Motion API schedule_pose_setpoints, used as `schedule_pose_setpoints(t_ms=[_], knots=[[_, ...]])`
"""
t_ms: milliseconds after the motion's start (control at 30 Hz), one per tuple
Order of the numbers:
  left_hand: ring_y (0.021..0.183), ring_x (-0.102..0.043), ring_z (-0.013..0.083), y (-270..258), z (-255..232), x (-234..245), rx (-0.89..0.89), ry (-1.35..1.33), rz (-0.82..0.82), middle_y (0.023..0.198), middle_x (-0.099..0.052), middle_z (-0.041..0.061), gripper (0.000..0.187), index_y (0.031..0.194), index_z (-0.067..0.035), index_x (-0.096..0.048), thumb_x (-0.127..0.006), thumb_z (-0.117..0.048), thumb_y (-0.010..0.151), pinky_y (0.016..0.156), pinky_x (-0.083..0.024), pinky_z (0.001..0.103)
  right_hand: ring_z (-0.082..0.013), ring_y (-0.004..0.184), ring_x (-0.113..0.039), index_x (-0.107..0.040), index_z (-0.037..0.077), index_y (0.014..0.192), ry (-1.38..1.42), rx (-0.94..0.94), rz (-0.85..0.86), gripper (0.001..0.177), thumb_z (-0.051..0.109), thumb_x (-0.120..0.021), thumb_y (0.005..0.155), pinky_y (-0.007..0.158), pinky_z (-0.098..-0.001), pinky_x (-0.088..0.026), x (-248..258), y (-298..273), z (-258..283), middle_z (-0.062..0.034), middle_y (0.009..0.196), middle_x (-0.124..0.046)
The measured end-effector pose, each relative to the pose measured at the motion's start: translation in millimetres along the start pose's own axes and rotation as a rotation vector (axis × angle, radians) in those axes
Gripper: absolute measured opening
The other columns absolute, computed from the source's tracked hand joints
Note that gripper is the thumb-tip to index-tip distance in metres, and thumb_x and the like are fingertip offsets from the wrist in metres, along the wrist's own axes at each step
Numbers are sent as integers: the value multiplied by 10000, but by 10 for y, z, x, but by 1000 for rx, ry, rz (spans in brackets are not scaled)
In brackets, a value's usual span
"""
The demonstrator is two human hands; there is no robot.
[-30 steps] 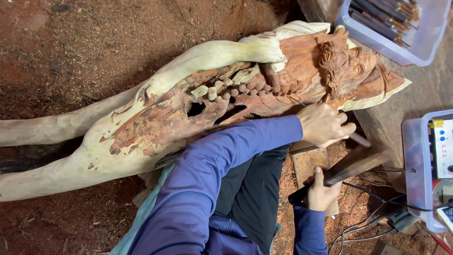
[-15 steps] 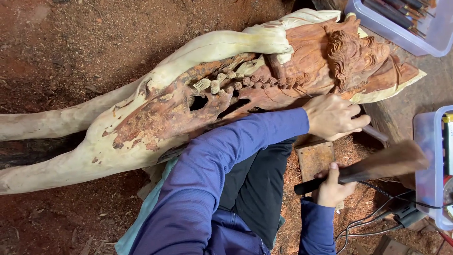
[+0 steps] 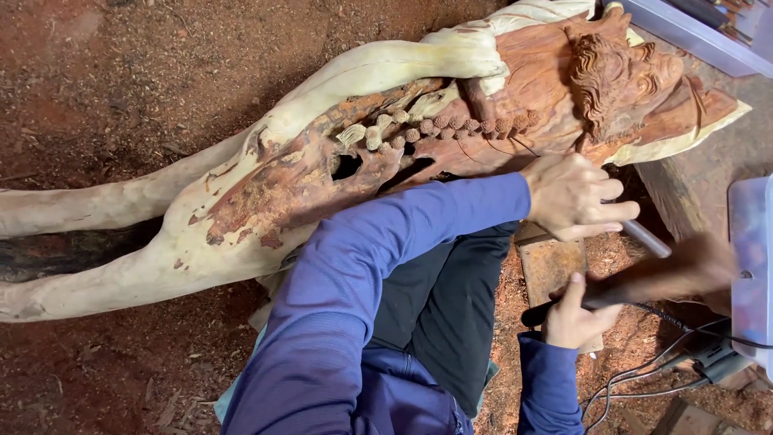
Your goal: Carving intricate details into a large wooden sculpture using a chisel and a wooden mallet.
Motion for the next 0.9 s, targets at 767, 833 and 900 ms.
schedule_pose_setpoints(t_ms=[767,833,900], knots=[[574,-650,125,-86,-186,220,32,-42,129,700,-584,-38,356,1166,-230,-630,-383,-426,1002,606,-595,294,-241,483,-622,-597,-30,1205,77,-136,37,224,-25,-740,1032,443,-303,-475,-175,-477,-73,-168,602,-565],[594,-675,231,-180,-415,140,283,-119,230,710,-597,59,274,1023,-129,-597,-418,-315,929,529,-570,367,-188,426,-570,-596,30,1116,171,-315,73,153,12,-708,1013,438,-281,-457,-192,-620,-148,-112,561,-530],[607,-702,238,-263,-759,506,359,-144,388,776,-656,65,344,1103,-94,-631,-531,-335,878,494,-555,388,-185,413,-478,-522,34,1003,274,-507,177,143,15,-654,951,416,-295,-427,-172,-675,-15,-106,530,-434]])
Point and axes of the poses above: each hand's wrist, its own y-axis towards the middle knuckle, its own x-axis out of the back of the hand, z = x × y, the point moved 6 cm from there along y, towards the middle knuckle
